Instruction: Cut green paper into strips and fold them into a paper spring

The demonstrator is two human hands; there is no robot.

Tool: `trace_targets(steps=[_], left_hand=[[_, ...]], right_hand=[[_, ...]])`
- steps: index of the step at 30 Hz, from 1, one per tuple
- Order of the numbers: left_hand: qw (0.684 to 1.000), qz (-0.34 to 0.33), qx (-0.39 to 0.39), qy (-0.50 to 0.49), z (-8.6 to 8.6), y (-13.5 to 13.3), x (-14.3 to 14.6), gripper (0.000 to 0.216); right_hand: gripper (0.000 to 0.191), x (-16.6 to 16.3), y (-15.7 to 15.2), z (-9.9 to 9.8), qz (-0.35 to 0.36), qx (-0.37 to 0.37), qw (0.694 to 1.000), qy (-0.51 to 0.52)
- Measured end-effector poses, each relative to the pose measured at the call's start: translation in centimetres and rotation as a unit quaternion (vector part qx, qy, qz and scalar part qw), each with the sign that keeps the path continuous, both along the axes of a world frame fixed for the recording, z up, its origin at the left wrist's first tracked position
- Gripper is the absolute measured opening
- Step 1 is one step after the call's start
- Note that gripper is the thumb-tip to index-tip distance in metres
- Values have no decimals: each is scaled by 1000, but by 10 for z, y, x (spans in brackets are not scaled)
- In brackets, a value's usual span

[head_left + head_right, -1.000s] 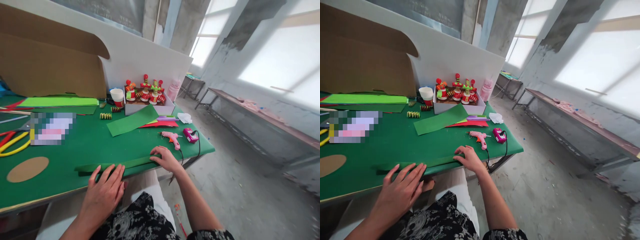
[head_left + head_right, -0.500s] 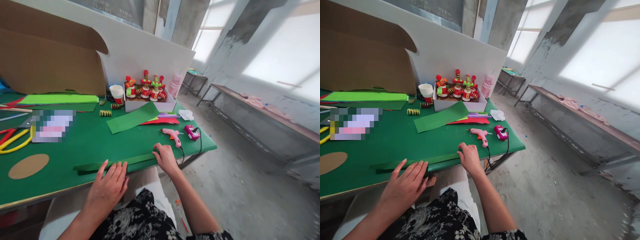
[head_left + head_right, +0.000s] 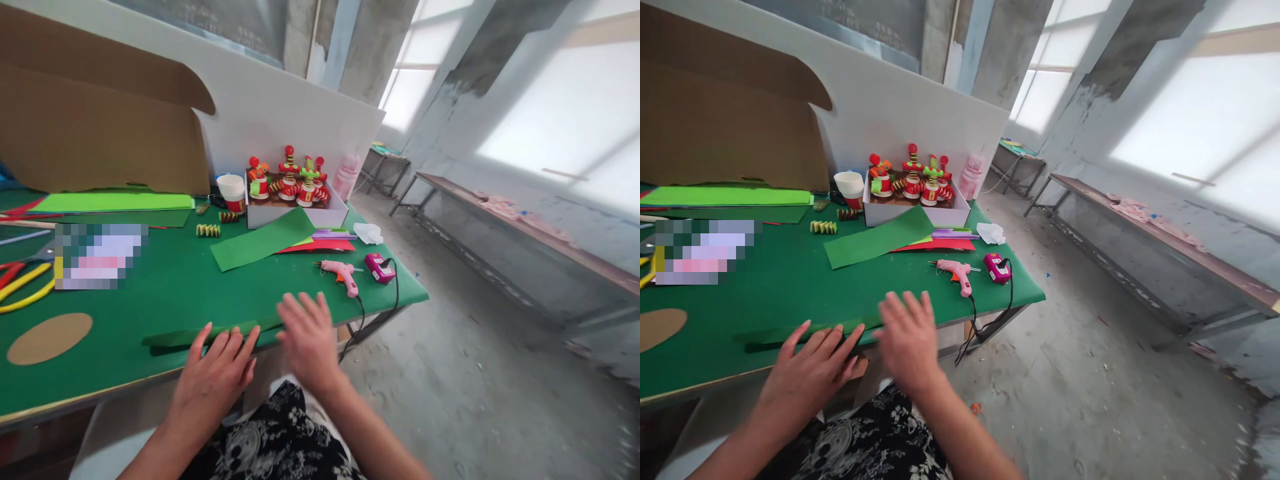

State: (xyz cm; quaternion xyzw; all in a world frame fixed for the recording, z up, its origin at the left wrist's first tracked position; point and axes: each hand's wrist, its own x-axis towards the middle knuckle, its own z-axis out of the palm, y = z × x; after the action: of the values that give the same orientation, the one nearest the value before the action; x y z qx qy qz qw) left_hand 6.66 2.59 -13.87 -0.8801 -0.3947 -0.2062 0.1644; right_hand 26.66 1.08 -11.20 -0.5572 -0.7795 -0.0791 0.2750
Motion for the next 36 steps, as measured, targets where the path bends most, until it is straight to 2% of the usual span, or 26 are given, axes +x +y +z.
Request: trace_targets(steps=[2,4,6,13,21,27,32,36], left_hand=[[999,-8,-29,15,-1,-1,-4,36],[998,-12,-48,27,-3,-1,-8,37],[999,-5,-48,24,-7,0,-11,38],[999,-41,-4,6,-19,7,-17,43],[1000,-26,-6,13,-16,4,-14,46],[1000,-24,-2,18,-15,3,-13,46],[1000,-12,-19,6,-16,2,-11,46],[999,6,-32,-16,-9,-1,-4,43]], right_hand=[[55,-26,-9,-4,116,-55,991,-22],[73,-43,-11,-12,138,-102,985,-12],[80,-48,-8,-19,128,-127,984,3],[74,-20,1,-25,108,-157,981,-28],[75,0,5,-29,112,-157,980,-40],[69,24,7,-32,85,-164,982,-41],[66,44,6,-24,59,-173,982,-46],[69,29,9,-12,42,-153,987,-11]])
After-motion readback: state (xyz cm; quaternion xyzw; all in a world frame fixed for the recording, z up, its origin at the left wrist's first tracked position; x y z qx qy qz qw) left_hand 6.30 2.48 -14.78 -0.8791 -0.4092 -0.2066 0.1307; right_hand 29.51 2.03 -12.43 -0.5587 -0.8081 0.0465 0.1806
